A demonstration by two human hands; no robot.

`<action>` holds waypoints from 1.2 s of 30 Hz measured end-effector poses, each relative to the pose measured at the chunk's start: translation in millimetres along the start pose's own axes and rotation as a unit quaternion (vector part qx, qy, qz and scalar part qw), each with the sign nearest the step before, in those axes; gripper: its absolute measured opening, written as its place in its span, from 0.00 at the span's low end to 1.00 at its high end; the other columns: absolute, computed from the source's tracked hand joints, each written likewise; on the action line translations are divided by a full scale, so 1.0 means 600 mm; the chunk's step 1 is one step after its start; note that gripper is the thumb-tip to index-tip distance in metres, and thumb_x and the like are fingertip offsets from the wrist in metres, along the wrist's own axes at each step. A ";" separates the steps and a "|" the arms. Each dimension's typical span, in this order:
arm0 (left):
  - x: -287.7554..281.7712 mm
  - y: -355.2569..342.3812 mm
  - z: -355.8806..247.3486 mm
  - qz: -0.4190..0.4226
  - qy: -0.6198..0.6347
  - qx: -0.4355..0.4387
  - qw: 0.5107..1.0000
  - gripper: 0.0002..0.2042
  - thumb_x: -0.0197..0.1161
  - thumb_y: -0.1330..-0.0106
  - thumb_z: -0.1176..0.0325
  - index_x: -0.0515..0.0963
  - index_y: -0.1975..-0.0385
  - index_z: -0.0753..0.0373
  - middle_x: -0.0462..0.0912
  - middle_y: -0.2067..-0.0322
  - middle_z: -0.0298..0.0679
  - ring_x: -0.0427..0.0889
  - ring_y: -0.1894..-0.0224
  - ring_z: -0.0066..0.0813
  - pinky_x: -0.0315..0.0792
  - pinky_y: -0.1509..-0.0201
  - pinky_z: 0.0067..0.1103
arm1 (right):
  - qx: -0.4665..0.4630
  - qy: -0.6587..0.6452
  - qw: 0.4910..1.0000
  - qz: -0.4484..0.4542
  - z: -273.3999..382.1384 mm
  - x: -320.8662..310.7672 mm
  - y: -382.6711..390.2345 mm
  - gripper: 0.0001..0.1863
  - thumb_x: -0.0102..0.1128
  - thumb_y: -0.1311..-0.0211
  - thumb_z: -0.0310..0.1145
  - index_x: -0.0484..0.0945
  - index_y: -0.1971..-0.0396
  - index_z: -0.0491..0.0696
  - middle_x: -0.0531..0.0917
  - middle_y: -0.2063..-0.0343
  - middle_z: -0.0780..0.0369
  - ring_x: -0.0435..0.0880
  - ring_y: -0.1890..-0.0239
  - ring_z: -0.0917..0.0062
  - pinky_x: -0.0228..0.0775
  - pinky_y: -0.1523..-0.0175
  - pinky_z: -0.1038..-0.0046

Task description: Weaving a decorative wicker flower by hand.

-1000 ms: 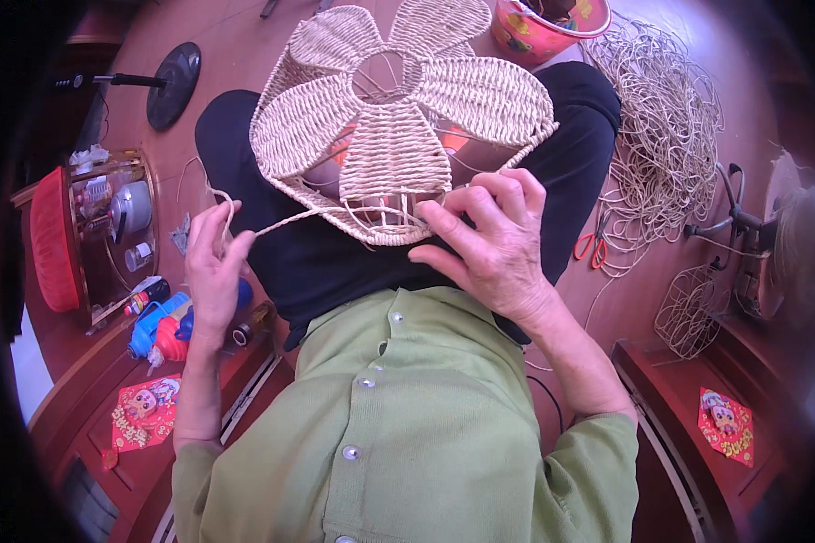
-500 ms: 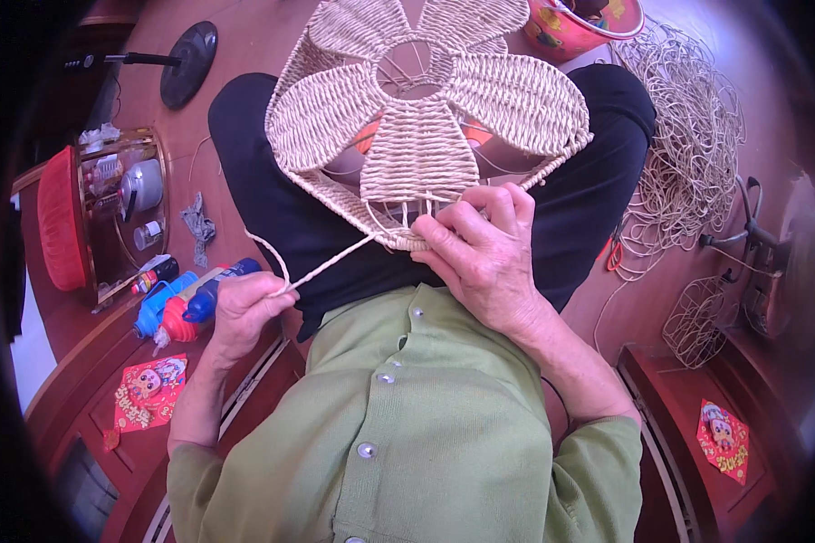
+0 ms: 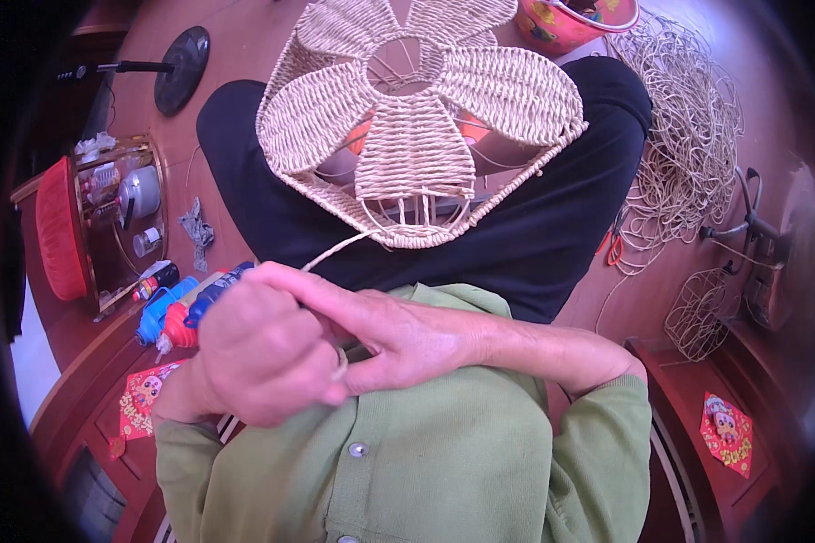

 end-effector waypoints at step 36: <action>-0.210 0.097 0.029 -0.537 -0.113 -0.104 0.830 0.14 0.51 0.25 0.73 0.78 0.46 0.70 0.82 0.49 0.46 0.84 0.49 0.35 0.79 0.42 0.25 | -0.040 0.276 0.960 -0.001 0.070 -0.017 -0.127 0.14 0.62 0.32 0.33 0.76 0.49 0.46 0.81 0.57 0.58 0.82 0.56 0.62 0.74 0.54 0.61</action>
Point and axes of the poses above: each hand's wrist, its own y-axis away from the middle knuckle, its own x-axis out of the palm, z = x × y, the point moved 7 cm from there along -y, towards the middle knuckle
